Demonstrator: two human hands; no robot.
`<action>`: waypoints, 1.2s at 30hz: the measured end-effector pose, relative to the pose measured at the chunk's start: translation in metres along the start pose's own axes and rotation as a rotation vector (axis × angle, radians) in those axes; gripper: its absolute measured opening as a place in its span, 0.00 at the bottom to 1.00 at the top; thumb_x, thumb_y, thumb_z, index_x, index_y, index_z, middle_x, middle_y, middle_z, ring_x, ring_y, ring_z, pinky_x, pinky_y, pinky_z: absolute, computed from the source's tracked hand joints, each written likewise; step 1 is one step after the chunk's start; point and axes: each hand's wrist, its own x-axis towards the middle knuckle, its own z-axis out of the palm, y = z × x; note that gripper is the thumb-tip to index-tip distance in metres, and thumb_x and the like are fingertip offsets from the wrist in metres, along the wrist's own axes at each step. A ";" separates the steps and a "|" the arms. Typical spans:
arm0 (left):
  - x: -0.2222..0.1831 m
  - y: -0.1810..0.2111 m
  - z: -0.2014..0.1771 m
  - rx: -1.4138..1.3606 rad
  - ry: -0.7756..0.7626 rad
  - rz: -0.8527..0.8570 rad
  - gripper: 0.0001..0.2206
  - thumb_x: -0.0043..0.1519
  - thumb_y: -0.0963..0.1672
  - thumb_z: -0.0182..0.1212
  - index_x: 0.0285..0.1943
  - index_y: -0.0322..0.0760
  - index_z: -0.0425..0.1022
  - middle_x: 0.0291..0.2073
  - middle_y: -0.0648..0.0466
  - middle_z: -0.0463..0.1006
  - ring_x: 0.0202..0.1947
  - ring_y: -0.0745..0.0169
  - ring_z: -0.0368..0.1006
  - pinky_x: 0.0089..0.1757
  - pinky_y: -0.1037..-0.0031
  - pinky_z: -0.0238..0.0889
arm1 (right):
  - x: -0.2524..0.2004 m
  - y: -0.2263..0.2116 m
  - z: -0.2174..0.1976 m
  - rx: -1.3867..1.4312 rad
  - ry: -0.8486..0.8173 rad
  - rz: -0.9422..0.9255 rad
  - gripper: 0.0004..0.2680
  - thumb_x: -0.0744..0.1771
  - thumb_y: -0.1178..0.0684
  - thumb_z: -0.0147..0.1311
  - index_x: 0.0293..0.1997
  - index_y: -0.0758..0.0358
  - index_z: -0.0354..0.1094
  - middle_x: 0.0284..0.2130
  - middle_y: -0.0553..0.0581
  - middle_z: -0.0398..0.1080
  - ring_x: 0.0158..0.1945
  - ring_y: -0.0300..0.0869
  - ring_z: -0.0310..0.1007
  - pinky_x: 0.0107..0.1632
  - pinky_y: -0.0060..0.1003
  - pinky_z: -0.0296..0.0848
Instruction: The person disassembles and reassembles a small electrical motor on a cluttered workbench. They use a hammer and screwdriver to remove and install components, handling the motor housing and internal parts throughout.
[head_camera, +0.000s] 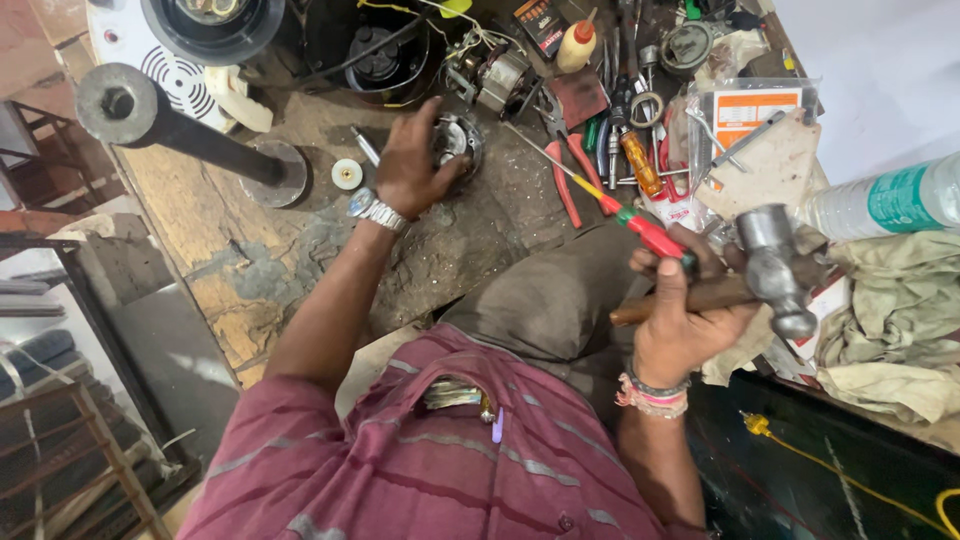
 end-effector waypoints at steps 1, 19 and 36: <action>0.000 -0.001 0.003 -0.004 0.033 0.059 0.41 0.58 0.49 0.75 0.77 0.36 0.53 0.61 0.38 0.72 0.61 0.42 0.70 0.59 0.58 0.66 | -0.001 0.002 0.005 0.013 -0.028 0.001 0.18 0.73 0.68 0.54 0.67 0.70 0.46 0.51 0.74 0.71 0.43 0.51 0.80 0.48 0.47 0.84; 0.012 -0.016 0.015 -0.159 0.147 0.282 0.42 0.55 0.44 0.76 0.78 0.40 0.55 0.64 0.41 0.70 0.65 0.41 0.68 0.62 0.60 0.64 | -0.012 0.047 0.039 -0.034 -0.193 0.109 0.12 0.72 0.67 0.50 0.60 0.73 0.52 0.54 0.67 0.71 0.47 0.48 0.80 0.53 0.44 0.83; 0.029 -0.009 0.006 0.445 -0.152 0.586 0.24 0.55 0.49 0.64 0.61 0.41 0.71 0.62 0.32 0.67 0.55 0.29 0.67 0.51 0.45 0.66 | 0.001 0.051 0.041 -0.116 -0.252 0.121 0.08 0.72 0.64 0.52 0.56 0.76 0.66 0.43 0.59 0.75 0.42 0.42 0.79 0.48 0.36 0.78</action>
